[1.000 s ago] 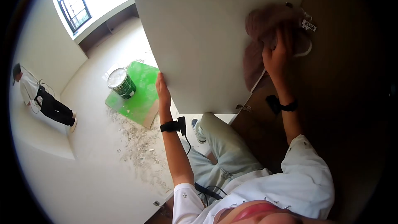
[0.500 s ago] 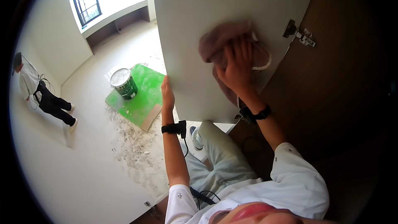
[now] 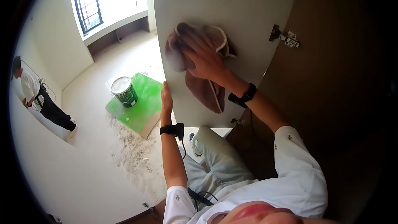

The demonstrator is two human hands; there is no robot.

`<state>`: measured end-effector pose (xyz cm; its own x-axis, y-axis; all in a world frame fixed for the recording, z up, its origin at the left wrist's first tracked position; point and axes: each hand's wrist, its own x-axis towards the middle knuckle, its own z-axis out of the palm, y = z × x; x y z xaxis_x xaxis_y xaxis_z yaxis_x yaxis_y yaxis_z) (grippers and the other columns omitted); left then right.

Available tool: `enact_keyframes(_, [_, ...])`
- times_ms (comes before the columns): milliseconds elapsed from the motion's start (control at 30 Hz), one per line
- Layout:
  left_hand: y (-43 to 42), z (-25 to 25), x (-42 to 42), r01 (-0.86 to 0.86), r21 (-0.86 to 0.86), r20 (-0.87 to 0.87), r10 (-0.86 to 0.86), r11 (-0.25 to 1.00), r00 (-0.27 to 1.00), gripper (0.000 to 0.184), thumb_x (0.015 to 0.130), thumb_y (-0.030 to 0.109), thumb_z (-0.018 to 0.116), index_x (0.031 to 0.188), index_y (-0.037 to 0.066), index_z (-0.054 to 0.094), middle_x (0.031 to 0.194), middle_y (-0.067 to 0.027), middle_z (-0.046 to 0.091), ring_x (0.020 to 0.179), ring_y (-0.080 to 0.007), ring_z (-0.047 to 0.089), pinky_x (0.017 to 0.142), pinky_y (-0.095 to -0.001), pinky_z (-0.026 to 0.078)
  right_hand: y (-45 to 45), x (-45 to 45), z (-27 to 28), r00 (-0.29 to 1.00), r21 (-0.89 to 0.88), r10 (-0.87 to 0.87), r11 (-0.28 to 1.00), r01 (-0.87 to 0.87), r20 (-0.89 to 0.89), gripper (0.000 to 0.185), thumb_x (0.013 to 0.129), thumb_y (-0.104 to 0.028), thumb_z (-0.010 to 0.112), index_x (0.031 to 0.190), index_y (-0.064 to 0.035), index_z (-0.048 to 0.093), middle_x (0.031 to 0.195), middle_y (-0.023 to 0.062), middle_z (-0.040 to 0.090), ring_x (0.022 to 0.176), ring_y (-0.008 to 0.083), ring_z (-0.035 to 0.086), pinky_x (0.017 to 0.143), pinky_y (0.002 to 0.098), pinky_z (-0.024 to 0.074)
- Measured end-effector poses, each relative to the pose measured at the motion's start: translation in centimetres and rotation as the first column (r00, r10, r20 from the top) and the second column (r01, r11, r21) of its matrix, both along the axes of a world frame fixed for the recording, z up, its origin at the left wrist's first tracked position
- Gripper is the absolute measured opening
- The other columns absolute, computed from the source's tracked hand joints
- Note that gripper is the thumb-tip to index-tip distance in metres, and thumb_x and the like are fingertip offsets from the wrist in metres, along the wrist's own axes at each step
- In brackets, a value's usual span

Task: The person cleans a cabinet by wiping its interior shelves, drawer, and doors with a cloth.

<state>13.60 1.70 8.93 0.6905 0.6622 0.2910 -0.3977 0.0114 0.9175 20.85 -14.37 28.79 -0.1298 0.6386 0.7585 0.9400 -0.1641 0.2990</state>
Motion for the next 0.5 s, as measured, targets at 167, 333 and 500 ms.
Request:
enact_keyframes(167, [0.8, -1.1, 0.0, -0.020, 0.097, 0.022, 0.018, 0.995, 1.000, 0.053, 0.107, 0.038, 0.028, 0.112, -0.008, 0.054, 0.103, -0.0113, 0.059, 0.095, -0.0189, 0.051, 0.090, -0.0334, 0.043, 1.8, -0.1, 5.4, 0.993, 0.043, 0.055, 0.997, -0.060, 0.104, 0.051, 0.063, -0.018, 0.070, 0.111, -0.0040, 0.064, 0.141, 0.0155, 0.045, 0.138, 0.0316, 0.033, 0.115, 0.0488, 0.0213])
enact_keyframes(333, [1.1, -1.6, 0.1, -0.044, 0.261, 0.028, 0.038, 0.964, 0.999, 0.047, 0.106, 0.034, 0.028, 0.104, -0.006, 0.054, 0.096, -0.0116, 0.057, 0.091, -0.0185, 0.050, 0.086, -0.0331, 0.043, 4.1, 1.0, 11.5, 0.951, 0.135, -0.036, 0.991, -0.006, 0.306, 0.057, 0.075, -0.030, 0.067, 0.125, -0.0064, 0.057, 0.139, 0.0172, 0.047, 0.134, 0.0344, 0.038, 0.113, 0.0493, 0.0265])
enact_keyframes(500, [0.1, -0.9, -0.6, -0.034, 0.209, -0.026, 0.041, 0.977, 0.999, 0.054, 0.105, 0.039, 0.031, 0.117, -0.008, 0.054, 0.110, -0.0148, 0.061, 0.101, -0.0211, 0.053, 0.094, -0.0343, 0.042, 4.2, -0.6, 18.6, 0.925, 0.264, 0.087, 0.945, -0.194, 0.369, 0.043, 0.082, -0.017, 0.057, 0.123, -0.0027, 0.057, 0.118, 0.0225, 0.054, 0.118, 0.0402, 0.047, 0.103, 0.0522, 0.0334])
